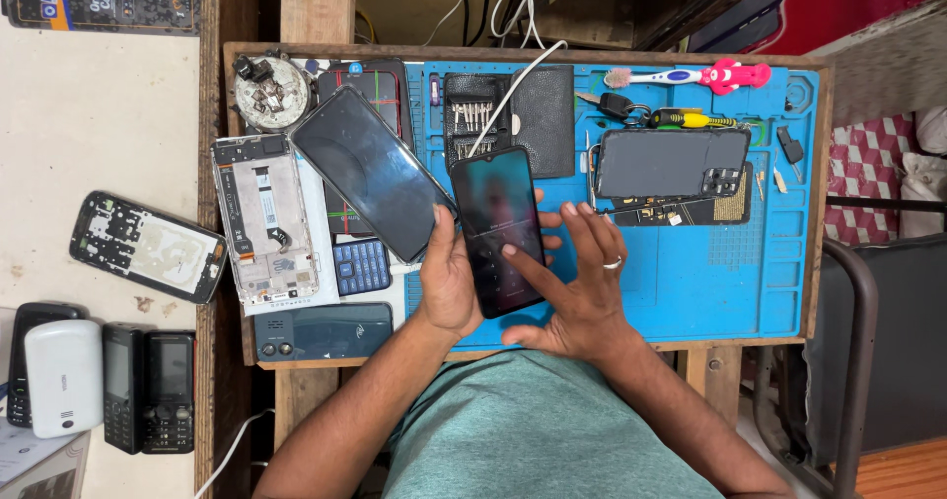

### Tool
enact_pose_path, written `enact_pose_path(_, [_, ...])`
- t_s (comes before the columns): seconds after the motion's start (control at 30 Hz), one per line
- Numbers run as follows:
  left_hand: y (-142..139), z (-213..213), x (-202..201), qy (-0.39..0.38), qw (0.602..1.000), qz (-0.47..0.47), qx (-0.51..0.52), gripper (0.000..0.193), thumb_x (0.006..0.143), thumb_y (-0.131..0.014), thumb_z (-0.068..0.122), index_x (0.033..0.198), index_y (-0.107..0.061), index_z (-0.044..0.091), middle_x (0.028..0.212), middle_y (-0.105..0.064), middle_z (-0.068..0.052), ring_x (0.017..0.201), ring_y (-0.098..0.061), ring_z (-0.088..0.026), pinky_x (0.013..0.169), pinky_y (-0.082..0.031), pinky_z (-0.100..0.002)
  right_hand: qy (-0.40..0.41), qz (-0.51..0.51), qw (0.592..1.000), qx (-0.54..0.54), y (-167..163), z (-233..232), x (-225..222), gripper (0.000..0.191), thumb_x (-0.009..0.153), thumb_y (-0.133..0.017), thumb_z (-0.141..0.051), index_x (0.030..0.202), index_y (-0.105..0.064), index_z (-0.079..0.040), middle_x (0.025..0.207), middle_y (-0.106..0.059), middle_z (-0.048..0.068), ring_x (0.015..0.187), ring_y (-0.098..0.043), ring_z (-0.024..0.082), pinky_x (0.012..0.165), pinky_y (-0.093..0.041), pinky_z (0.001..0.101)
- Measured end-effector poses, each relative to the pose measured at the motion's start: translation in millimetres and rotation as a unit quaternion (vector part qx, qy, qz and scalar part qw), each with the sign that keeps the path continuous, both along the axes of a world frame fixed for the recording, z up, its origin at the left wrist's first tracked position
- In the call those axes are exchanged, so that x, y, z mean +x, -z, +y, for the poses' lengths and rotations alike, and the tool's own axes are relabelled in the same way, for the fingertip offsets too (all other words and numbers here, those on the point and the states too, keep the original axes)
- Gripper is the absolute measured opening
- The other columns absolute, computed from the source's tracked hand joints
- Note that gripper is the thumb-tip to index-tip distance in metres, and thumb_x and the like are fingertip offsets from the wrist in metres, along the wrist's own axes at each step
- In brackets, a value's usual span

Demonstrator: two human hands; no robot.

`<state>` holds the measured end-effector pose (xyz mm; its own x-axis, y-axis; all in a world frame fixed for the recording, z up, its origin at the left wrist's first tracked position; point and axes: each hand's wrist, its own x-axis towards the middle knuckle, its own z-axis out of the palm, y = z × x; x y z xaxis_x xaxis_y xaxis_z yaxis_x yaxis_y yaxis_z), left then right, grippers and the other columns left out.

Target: The person disassembles a smartphone, removes the back cover and battery, and then places a protective film on the screen. The person handles the phone, battery, and film using their hands and a small tool.

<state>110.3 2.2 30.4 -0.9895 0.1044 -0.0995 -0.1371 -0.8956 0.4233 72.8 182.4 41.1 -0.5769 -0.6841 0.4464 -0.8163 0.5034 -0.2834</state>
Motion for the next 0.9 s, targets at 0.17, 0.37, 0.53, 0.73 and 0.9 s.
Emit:
enact_pose_path(0.17, [0,0,-1,0.007,1.000,-0.004,0.007,0.096,0.102,-0.019,0.075,0.153,-0.045,-0.001,0.136,-0.064,-0.023,0.122,-0.065,-0.030,0.109,-0.054,-0.048,0.025,-0.003,1.000,-0.011,-1,5,-1,0.082,0.088,-0.047,-0.086,0.130,-0.072,-0.020,0.155,-0.036,0.023,0.147,-0.034,0.041,0.121,-0.029,0.0587])
enact_pose_path(0.37, [-2,0,0,-0.005,1.000,-0.022,0.002,0.094,0.102,-0.020,0.074,0.153,-0.045,-0.001,0.139,-0.062,-0.021,0.122,-0.064,-0.031,0.107,-0.054,-0.049,-0.016,-0.003,1.000,-0.011,-1,4,1,0.082,0.087,-0.047,-0.088,0.132,-0.071,-0.024,0.156,-0.034,0.021,0.150,-0.030,0.038,0.123,-0.024,0.0575])
enact_pose_path(0.53, [-3,0,-1,-0.022,0.996,-0.083,0.015,0.091,0.099,-0.021,0.072,0.152,-0.044,0.001,0.146,-0.060,-0.016,0.125,-0.063,-0.028,0.107,-0.053,-0.047,-0.048,0.011,0.999,0.023,1,-3,2,0.082,0.087,-0.043,-0.092,0.131,-0.073,-0.030,0.158,-0.031,0.021,0.150,-0.023,0.037,0.122,-0.018,0.0562])
enact_pose_path(0.73, [0,0,-1,0.001,1.000,-0.019,0.013,0.097,0.102,-0.021,0.076,0.154,-0.044,-0.002,0.136,-0.063,-0.025,0.120,-0.065,-0.031,0.106,-0.054,-0.048,0.000,-0.007,1.000,-0.031,-1,21,4,0.041,0.097,-0.067,-0.054,0.122,-0.076,-0.023,0.151,-0.041,0.020,0.146,-0.035,0.036,0.121,-0.030,0.0532])
enact_pose_path(0.9, [3,2,-2,0.006,0.999,-0.024,0.022,0.099,0.100,-0.021,0.078,0.154,-0.043,-0.001,0.136,-0.063,-0.025,0.121,-0.065,-0.031,0.107,-0.053,-0.048,-0.008,0.031,0.999,-0.039,2,28,9,0.027,0.085,-0.078,-0.016,0.111,-0.080,-0.026,0.144,-0.051,0.012,0.140,-0.044,0.031,0.120,-0.033,0.0483])
